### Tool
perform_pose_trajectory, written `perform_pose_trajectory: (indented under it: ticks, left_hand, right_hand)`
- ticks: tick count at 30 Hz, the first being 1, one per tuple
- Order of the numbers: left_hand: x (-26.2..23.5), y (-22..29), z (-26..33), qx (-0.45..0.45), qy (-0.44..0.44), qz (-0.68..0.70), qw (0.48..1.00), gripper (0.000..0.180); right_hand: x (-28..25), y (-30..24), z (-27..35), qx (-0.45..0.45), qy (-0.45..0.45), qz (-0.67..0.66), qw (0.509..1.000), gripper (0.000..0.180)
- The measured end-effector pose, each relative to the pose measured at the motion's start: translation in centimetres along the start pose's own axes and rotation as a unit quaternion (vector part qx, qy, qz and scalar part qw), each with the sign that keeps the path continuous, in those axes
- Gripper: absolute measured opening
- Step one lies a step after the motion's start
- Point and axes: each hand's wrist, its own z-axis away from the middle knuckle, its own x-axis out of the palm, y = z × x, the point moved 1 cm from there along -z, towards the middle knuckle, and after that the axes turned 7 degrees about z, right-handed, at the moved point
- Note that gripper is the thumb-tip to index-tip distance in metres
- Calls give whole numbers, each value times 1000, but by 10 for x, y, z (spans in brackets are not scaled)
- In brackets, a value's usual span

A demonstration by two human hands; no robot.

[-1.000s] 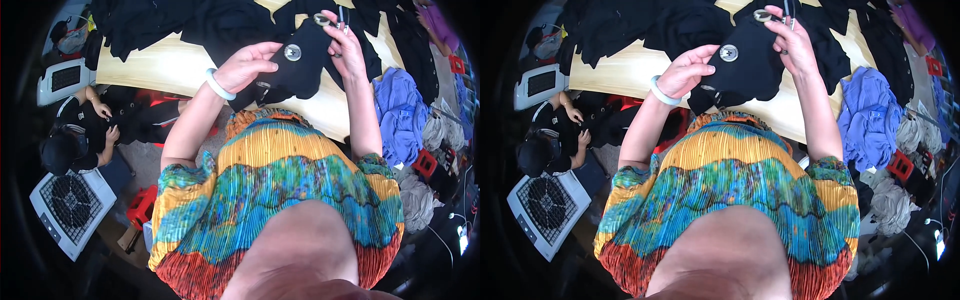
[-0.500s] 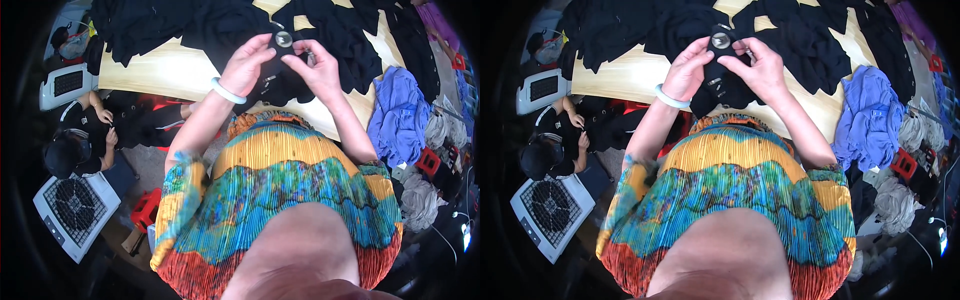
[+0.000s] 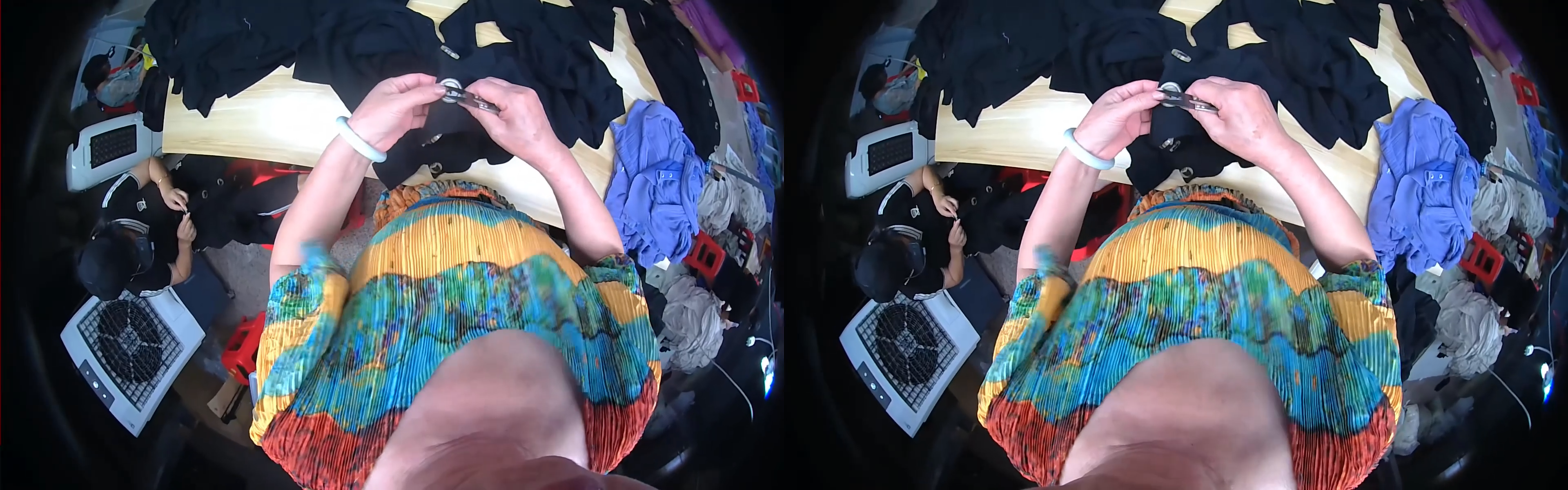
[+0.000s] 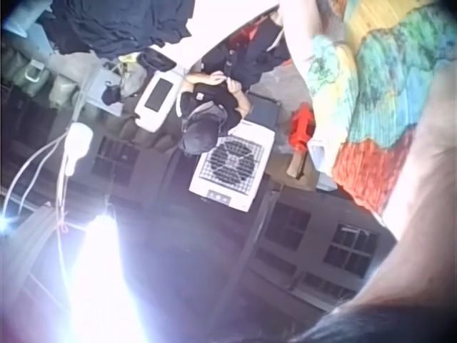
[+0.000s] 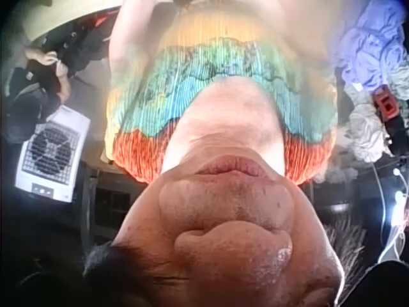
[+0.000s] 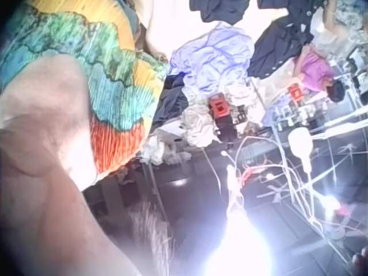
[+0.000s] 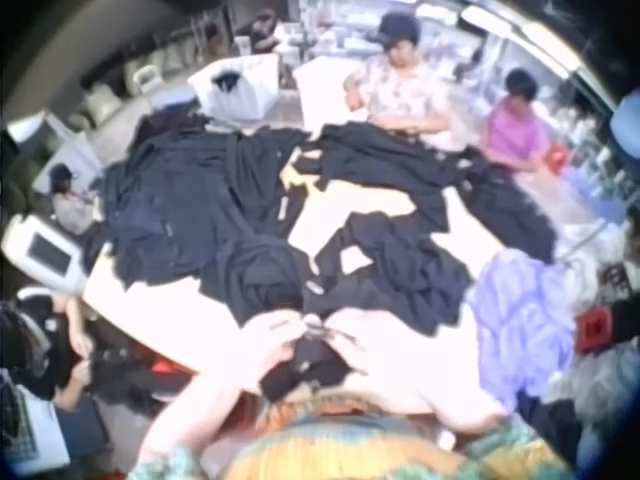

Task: Inspecting black garments and using small snips to trim loose threads around metal grommets.

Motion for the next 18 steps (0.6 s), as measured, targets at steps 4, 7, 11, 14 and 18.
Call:
perform_pose_trajectory:
  ticks: [4, 7, 11, 14, 18]
  left_hand:
    - [-7, -6, -2, -60, -124, 81, 987, 9]
    - [-1, -9, 2, -56, -174, 129, 975, 12]
    - [6, -11, 6, -10, -201, 178, 963, 20]
    - [13, -7, 11, 24, -194, 198, 961, 21]
    - [20, -4, 17, 58, -159, 195, 966, 23]
  right_hand:
    - [-10, 1, -4, -34, 4, -11, 999, 10]
    - [-20, -4, -8, -22, 14, 7, 1000, 11]
    - [-23, 3, -6, 24, 118, 23, 992, 14]
    - [-32, -6, 0, 145, 134, -51, 979, 23]
    - [-30, -22, 24, 179, 90, -211, 957, 20]
